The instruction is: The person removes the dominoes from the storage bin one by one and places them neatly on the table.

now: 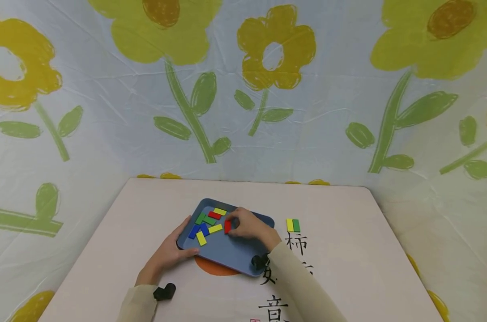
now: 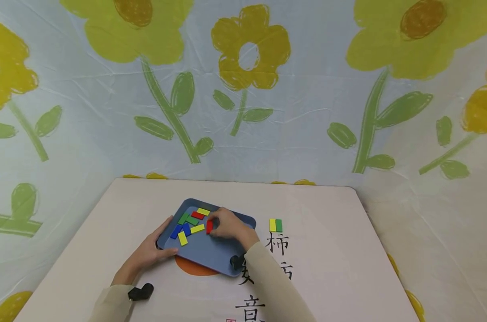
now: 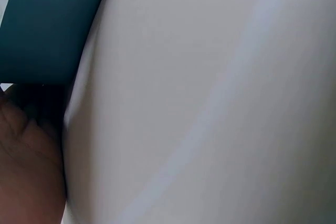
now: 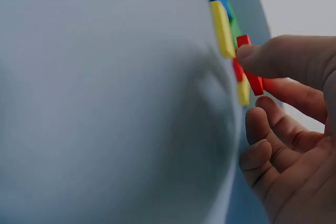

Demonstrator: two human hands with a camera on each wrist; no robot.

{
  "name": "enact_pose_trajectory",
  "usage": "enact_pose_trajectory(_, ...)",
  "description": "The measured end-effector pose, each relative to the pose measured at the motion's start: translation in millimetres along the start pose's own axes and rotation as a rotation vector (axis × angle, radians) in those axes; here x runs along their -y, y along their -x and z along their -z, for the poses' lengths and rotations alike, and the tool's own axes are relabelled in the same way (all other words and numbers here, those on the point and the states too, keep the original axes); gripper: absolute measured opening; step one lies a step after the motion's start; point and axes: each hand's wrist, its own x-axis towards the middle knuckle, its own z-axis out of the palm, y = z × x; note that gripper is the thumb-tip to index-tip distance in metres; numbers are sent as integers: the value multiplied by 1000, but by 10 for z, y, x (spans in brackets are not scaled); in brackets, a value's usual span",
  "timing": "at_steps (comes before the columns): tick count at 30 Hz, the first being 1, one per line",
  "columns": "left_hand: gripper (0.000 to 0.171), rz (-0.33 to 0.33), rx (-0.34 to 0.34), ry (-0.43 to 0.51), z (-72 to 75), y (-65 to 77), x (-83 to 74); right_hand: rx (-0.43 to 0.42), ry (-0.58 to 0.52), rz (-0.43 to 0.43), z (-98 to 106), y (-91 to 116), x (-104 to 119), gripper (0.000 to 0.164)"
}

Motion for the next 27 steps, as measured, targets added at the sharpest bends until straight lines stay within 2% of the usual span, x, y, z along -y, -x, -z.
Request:
enact_pose_trajectory(3, 109, 1, -1, 3, 1, 14, -3, -19, -42, -7, 73, 68, 15, 39)
enact_pose_trajectory(13, 109, 6, -3, -14, -8, 7, -7, -178, -88, -44, 281, 320, -77, 41)
enact_pose_trajectory(21, 109, 15, -8, -13, -16, 8, -15, -219, -99, -86, 449, 551, -271, 41)
enact_pose_trajectory(27, 110, 26, -6, -8, -17, 3, -3, -261, -154, -124, 570, 779, -496, 41)
